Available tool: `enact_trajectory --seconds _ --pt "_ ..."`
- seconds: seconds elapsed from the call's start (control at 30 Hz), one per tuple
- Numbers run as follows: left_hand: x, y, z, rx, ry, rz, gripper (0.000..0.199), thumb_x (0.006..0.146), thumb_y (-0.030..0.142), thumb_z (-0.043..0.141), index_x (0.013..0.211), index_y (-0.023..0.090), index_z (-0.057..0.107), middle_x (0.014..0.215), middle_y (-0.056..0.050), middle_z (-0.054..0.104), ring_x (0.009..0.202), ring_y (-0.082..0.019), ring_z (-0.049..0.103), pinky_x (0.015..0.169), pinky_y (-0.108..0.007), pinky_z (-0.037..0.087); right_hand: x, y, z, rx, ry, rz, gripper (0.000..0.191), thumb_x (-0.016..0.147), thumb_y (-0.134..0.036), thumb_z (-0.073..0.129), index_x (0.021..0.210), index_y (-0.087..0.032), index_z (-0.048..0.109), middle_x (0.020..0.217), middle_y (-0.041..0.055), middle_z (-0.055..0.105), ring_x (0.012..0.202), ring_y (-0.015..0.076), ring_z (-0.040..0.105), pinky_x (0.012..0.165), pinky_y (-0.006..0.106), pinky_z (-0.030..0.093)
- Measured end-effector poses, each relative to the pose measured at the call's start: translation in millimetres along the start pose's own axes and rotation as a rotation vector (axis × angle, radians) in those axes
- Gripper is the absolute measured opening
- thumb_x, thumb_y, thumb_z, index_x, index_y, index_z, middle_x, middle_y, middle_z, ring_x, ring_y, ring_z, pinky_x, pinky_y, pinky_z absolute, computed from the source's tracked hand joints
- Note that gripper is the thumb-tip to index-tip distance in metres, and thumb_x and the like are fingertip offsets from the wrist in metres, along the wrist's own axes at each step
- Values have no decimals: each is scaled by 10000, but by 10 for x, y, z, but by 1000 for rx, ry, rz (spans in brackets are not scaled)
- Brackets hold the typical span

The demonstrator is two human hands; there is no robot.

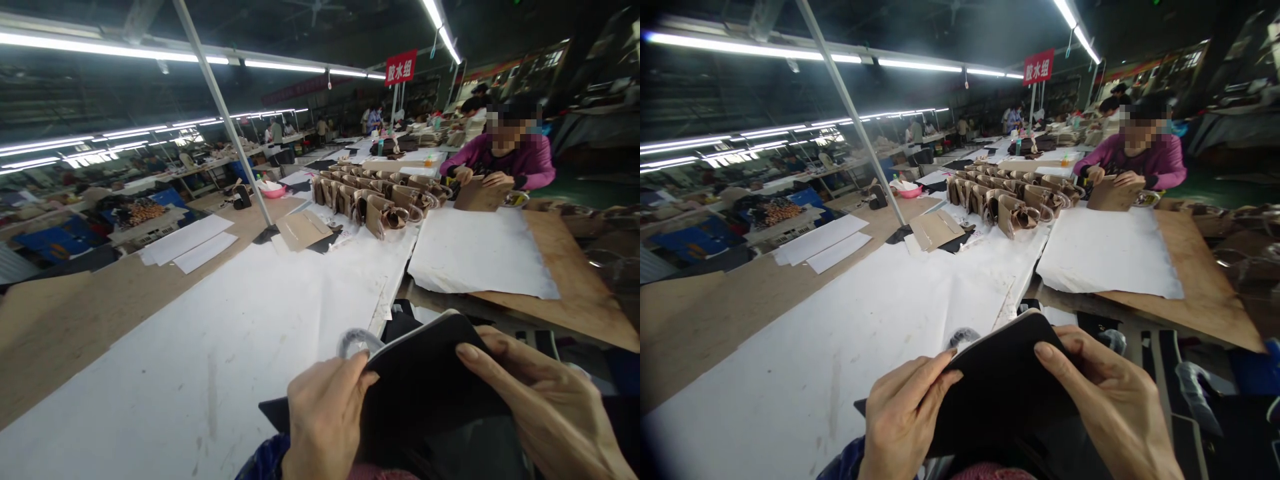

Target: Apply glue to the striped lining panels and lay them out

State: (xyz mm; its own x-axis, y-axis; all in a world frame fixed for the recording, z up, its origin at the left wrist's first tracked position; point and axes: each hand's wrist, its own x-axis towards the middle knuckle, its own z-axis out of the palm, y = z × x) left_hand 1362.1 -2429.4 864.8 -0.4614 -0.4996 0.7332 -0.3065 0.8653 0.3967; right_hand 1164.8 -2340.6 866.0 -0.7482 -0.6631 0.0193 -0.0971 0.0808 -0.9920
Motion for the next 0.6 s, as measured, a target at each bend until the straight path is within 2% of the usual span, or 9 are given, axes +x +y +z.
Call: enact_trajectory --seconds 0.1,0.17,0.27,0.33,0.4,0.5,0.6 --pt "-12 -27 -42 -66 -48 -42 136 864 46 634 964 132 667 624 18 588 520 -83 539 517 -201 445 -17 23 -19 6 1 -10 256 602 -449 850 655 -228 733 773 35 730 710 203 657 595 217 533" --pt "-10 -27 -86 -184 -108 -123 75 884 95 631 871 166 650 600 42 558 496 -66 513 493 -179 413 -29 27 -33 -1 11 -25 257 581 -445 858 639 -231 727 793 33 736 720 201 664 601 210 534" --pt "-9 -1 -130 -345 -186 -262 139 913 158 610 777 181 626 567 60 550 467 -47 483 452 -152 367 -39 31 -45 -34 29 -77 274 596 -467 844 621 -226 717 836 44 745 773 219 687 621 211 544" --pt "-26 18 -125 -369 -188 -314 145 922 172 596 781 185 627 582 57 569 478 -48 485 449 -152 356 -42 33 -45 -51 22 -118 279 636 -481 822 629 -224 713 847 49 746 777 222 694 616 216 549" --pt "-51 34 -94 -328 -173 -321 115 927 174 590 824 188 638 609 50 577 500 -52 493 468 -158 359 -50 29 -38 -39 -32 -166 262 689 -469 795 638 -228 705 833 41 742 725 204 689 582 215 545" --pt "-69 65 -28 -265 -152 -255 86 941 196 577 894 187 648 622 43 550 510 -61 484 494 -177 365 -88 -3 -14 -25 -119 -262 240 754 -438 757 645 -235 691 787 12 723 641 163 662 544 201 530" --pt "-36 126 8 -259 -131 -215 113 949 201 559 893 191 656 632 36 582 520 -68 510 519 -177 386 -145 -44 6 -79 -146 -311 237 791 -430 735 663 -235 695 774 -6 705 631 140 648 544 188 514"
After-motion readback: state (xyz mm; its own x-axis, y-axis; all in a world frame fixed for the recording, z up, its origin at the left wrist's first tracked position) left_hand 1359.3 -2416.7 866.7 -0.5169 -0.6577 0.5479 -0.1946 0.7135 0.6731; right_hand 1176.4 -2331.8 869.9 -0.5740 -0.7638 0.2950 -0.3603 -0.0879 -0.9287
